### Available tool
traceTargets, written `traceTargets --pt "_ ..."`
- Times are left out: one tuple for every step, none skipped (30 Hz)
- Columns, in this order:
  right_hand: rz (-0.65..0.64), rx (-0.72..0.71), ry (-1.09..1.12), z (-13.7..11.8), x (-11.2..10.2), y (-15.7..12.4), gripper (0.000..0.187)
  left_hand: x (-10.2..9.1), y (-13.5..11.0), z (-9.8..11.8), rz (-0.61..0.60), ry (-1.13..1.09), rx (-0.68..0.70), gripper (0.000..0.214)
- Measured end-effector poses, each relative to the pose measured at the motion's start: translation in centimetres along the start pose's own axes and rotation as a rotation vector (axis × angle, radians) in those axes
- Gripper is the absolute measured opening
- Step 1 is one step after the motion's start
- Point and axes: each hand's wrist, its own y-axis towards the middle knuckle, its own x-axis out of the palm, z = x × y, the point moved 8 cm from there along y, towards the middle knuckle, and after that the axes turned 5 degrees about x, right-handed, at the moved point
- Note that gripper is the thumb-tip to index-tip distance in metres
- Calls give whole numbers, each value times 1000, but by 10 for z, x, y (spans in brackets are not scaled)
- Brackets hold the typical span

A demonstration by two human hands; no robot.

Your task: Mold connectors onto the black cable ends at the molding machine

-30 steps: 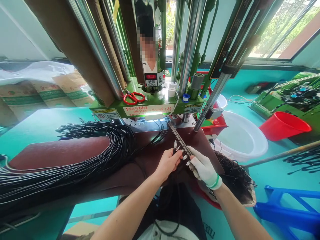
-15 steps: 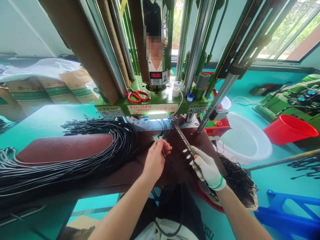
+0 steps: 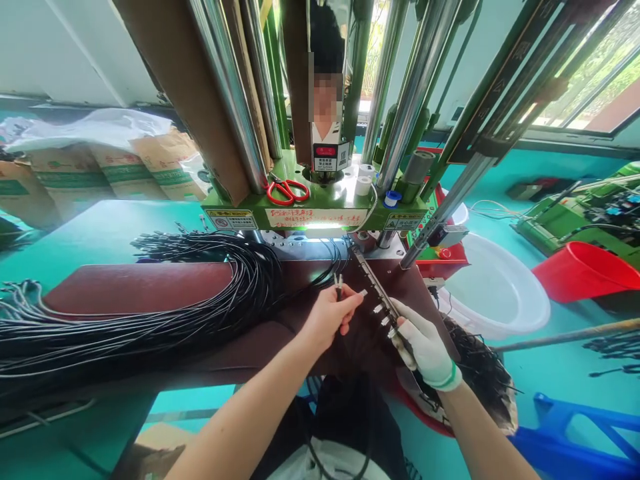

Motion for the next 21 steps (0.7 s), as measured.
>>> traceTargets --pt "-1 -3 4 0 -1 0 50 4 3 -4 9 35 10 30" --pt "0 -6 6 0 -1 0 49 7 6 -8 17 68 16 29" --pt "0 -6 4 0 -2 0 49 9 7 -11 27 95 18 28" --pt "-1 -6 1 0 -2 0 48 10 7 -12 35 116 17 28" --pt "-4 -4 -2 0 -2 0 47 11 7 -13 40 129 17 28" --pt "-8 -1 -6 0 -1 0 47 11 8 -14 43 134 18 28" --pt "-9 2 -9 0 -1 0 47 10 8 -14 43 135 19 28" --pt "-9 4 -12 1 -1 1 48 10 8 -13 46 139 23 28" --pt "-7 6 -14 2 -1 1 49 9 8 -13 48 148 27 28" --pt "-5 8 -15 2 -2 1 50 8 8 -12 49 160 31 28" --pt "-1 9 -15 3 -2 1 51 7 8 -12 49 173 34 28" --pt "3 9 -14 4 -2 1 51 7 8 -12 48 184 36 27" --pt "5 7 -14 4 -3 1 52 6 9 -12 47 191 38 27" --pt "7 5 -14 4 -3 1 52 6 9 -13 46 196 41 27" --pt "8 3 -18 4 -2 1 52 5 10 -13 45 199 45 27" --pt "9 2 -23 4 -2 1 52 5 10 -14 44 204 49 27" --pt "11 4 -29 3 -2 1 52 4 11 -14 43 207 54 27" --pt "14 7 -33 3 -2 1 53 4 11 -15 44 210 59 27" --pt "16 10 -37 2 -2 1 53 3 12 -16 45 210 62 28" --pt "18 13 -39 2 -2 1 53 3 12 -16 46 206 63 28" --pt "19 16 -41 2 -2 1 54 2 12 -17 47 200 62 28"
